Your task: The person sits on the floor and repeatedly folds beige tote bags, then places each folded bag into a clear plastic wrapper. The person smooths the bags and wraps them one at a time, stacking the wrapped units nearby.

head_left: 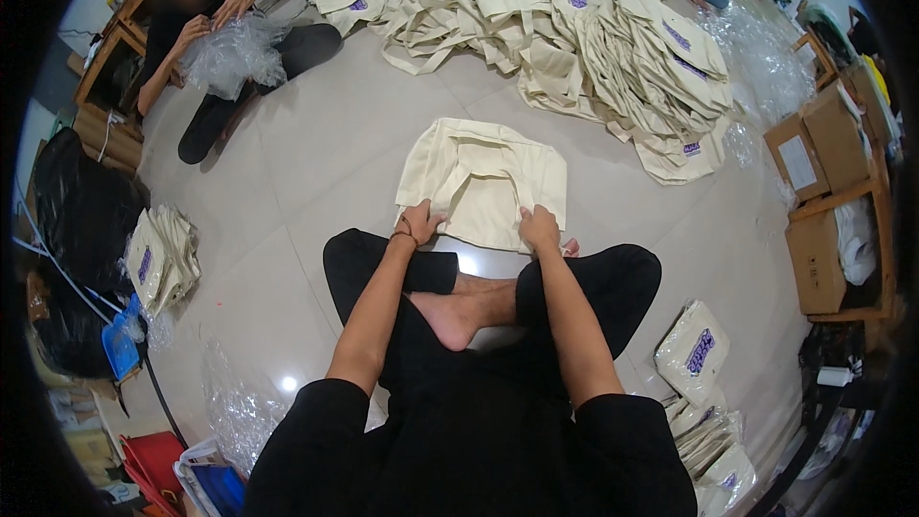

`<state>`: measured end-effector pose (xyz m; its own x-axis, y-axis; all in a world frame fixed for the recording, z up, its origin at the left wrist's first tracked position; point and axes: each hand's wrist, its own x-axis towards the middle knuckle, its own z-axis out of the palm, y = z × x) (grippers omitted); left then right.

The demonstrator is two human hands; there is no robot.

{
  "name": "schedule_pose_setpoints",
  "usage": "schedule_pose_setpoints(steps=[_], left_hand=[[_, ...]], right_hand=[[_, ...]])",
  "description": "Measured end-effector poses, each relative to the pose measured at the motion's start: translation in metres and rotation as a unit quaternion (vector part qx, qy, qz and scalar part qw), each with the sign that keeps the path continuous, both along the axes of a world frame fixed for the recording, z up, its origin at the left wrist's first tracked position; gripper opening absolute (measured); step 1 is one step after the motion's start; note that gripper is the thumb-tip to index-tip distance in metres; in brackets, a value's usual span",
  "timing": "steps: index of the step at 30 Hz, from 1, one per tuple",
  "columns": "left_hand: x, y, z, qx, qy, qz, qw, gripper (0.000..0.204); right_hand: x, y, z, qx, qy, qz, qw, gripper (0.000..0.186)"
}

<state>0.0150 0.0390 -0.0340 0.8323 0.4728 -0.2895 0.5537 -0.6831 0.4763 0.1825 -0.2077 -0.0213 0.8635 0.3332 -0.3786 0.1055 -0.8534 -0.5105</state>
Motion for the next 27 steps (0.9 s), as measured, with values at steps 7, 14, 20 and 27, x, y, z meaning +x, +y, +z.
schedule_pose_setpoints(steps=[7, 14, 20, 27], left_hand=[[0.001, -0.007, -0.003, -0.021, -0.008, -0.006, 1.000, 0.053], [-0.008, -0.009, -0.007, -0.077, -0.071, 0.016, 0.994, 0.048], [-0.005, -0.011, 0.001, -0.060, -0.081, 0.021, 0.995, 0.043], [-0.006, -0.012, -0.005, -0.053, -0.120, 0.012, 0.991, 0.045]], right_hand=[[-0.007, -0.002, 0.006, 0.028, -0.044, -0.005, 0.999, 0.036], [-0.006, -0.002, -0.035, 0.213, -0.083, -0.012, 0.973, 0.027], [0.005, -0.004, -0.028, 0.193, -0.010, -0.023, 0.981, 0.034], [-0.001, -0.005, -0.008, 0.169, -0.085, -0.056, 0.980, 0.024]])
